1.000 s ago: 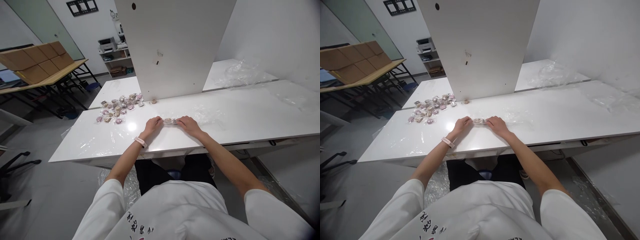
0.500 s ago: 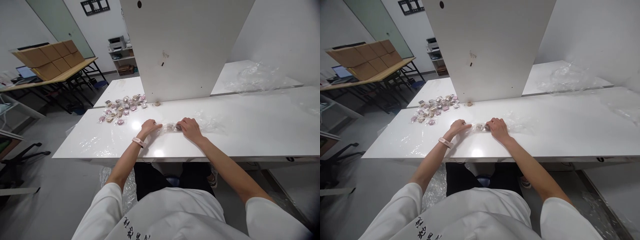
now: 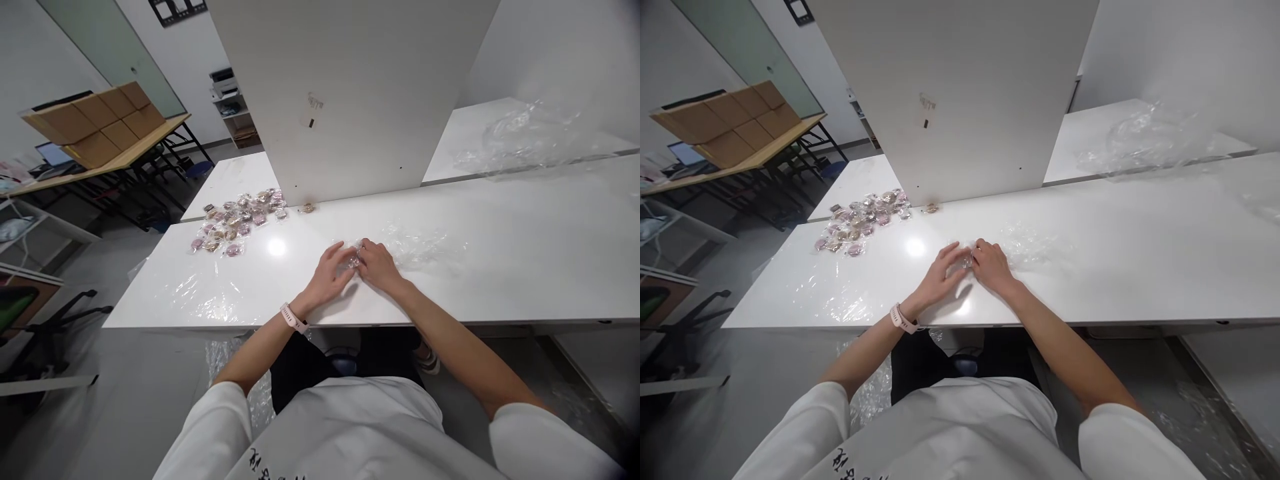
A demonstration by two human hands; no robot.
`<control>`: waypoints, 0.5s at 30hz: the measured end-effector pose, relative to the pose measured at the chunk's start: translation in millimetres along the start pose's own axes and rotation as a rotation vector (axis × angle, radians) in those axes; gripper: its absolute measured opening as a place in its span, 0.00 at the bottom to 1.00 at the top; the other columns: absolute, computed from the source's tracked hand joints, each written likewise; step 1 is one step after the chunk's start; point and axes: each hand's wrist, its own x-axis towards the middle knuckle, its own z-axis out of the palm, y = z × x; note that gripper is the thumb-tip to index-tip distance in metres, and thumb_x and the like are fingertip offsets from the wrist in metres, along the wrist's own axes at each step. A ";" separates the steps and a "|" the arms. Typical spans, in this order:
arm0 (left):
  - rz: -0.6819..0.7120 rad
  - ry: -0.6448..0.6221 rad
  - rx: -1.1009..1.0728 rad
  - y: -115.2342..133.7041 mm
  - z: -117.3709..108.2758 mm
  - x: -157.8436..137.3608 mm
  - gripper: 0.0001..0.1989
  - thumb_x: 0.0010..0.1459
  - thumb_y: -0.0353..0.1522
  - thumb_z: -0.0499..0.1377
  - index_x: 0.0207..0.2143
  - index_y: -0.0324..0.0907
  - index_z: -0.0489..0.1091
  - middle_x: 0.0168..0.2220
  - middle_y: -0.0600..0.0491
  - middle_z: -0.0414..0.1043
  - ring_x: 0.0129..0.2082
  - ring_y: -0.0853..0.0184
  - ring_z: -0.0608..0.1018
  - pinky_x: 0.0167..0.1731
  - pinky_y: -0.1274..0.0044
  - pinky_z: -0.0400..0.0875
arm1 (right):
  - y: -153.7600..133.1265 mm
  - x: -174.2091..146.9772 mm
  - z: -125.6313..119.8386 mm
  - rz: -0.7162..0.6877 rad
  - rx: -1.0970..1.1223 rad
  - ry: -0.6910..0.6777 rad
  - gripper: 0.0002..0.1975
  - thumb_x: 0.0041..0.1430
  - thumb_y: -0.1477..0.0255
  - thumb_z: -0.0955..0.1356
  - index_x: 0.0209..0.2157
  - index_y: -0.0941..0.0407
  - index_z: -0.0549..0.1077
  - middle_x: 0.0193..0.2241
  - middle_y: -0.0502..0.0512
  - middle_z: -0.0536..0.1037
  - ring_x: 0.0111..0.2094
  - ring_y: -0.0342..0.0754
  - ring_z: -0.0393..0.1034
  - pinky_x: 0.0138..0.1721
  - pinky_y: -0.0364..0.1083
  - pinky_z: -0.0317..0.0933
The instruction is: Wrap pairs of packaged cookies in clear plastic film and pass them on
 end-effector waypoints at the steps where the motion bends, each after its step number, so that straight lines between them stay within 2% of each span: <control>1: 0.067 -0.053 0.161 -3.7 2.9 -2.1 0.24 0.68 0.36 0.53 0.64 0.44 0.61 0.64 0.45 0.66 0.71 0.55 0.57 0.66 0.57 0.59 | 0.5 -0.4 -1.1 -0.002 0.041 0.006 0.11 0.65 0.75 0.62 0.35 0.56 0.76 0.40 0.59 0.76 0.35 0.50 0.68 0.39 0.49 0.56; 3: 0.173 -0.121 0.438 -11.9 7.2 -3.4 0.26 0.68 0.35 0.52 0.67 0.41 0.57 0.65 0.44 0.65 0.72 0.55 0.55 0.70 0.54 0.49 | -1.6 -5.6 -4.9 -0.013 0.110 0.061 0.12 0.67 0.75 0.61 0.38 0.55 0.76 0.40 0.57 0.76 0.36 0.49 0.69 0.40 0.49 0.57; 5: 0.236 -0.149 0.627 -18.2 9.4 -2.6 0.26 0.69 0.35 0.50 0.67 0.39 0.55 0.66 0.42 0.63 0.71 0.55 0.57 0.71 0.53 0.44 | -7.0 -19.9 -10.8 -0.017 0.111 0.165 0.13 0.69 0.73 0.60 0.41 0.54 0.76 0.41 0.57 0.77 0.39 0.50 0.70 0.41 0.49 0.59; 9: 0.282 -0.173 0.746 -22.5 9.4 -0.2 0.23 0.71 0.32 0.46 0.66 0.36 0.57 0.66 0.43 0.64 0.69 0.56 0.62 0.70 0.54 0.47 | -9.9 -72.4 -24.8 0.100 -0.153 0.350 0.14 0.70 0.69 0.61 0.35 0.56 0.77 0.34 0.59 0.78 0.38 0.53 0.69 0.40 0.51 0.59; 12: 0.294 -0.182 0.764 -23.9 8.6 2.0 0.23 0.69 0.26 0.45 0.64 0.36 0.60 0.65 0.44 0.65 0.67 0.57 0.64 0.69 0.56 0.51 | 6.6 -101.2 -34.9 0.230 -0.353 0.322 0.14 0.69 0.66 0.62 0.39 0.57 0.78 0.38 0.63 0.79 0.40 0.58 0.68 0.39 0.54 0.59; 15: 0.306 -0.165 0.771 -26.3 8.8 4.1 0.24 0.66 0.21 0.46 0.63 0.36 0.61 0.64 0.45 0.67 0.66 0.58 0.66 0.69 0.57 0.52 | 23.2 -91.3 -43.0 0.217 -0.294 0.196 0.17 0.68 0.65 0.62 0.49 0.58 0.76 0.48 0.66 0.76 0.47 0.63 0.67 0.44 0.59 0.62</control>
